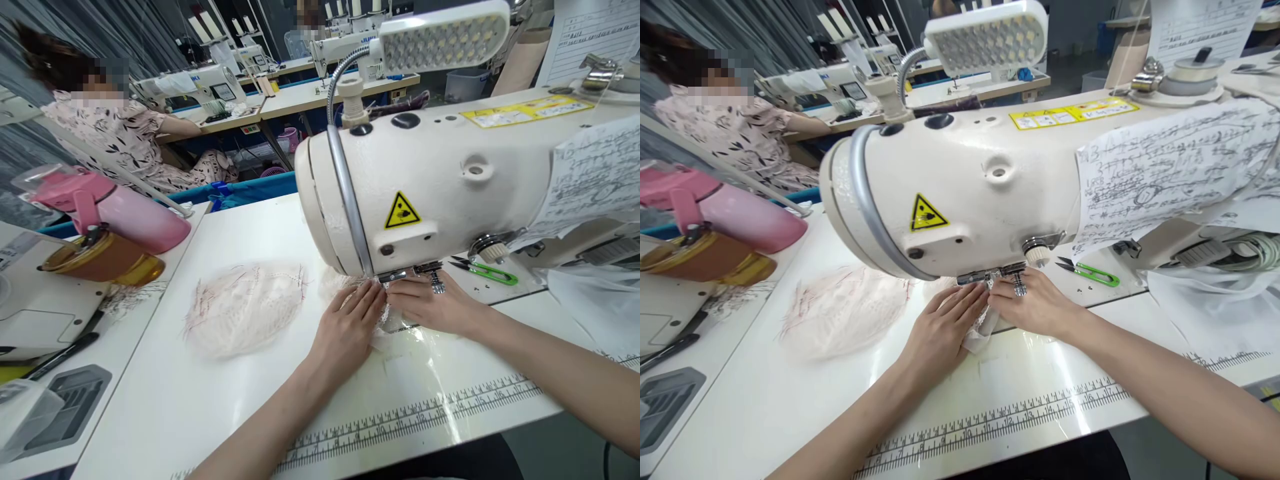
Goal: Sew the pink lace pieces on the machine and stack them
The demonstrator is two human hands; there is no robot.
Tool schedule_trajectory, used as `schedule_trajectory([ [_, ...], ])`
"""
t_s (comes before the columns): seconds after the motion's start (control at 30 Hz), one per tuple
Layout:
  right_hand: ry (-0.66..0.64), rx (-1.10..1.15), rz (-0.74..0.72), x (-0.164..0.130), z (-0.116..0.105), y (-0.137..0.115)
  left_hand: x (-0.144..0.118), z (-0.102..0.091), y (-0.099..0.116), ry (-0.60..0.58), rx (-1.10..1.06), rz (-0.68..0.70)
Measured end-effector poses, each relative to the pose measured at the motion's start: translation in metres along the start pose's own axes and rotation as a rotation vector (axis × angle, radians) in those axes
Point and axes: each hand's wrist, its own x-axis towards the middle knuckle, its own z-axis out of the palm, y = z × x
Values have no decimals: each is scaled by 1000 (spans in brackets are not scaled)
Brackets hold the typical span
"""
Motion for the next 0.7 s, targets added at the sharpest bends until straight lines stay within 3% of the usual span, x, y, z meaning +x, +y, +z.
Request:
schedule_trajectory([
  [0.23,25,-189,-64,1,-3,-11,-3,-4,-15,-21,-29,69],
  [0.4,-25,-126,-113,3,3,-14,-4,-7,-22,-28,-51,67],
  [0.7,36,-111,-69,3,4,-21,-3,-5,-22,-54,13,50],
])
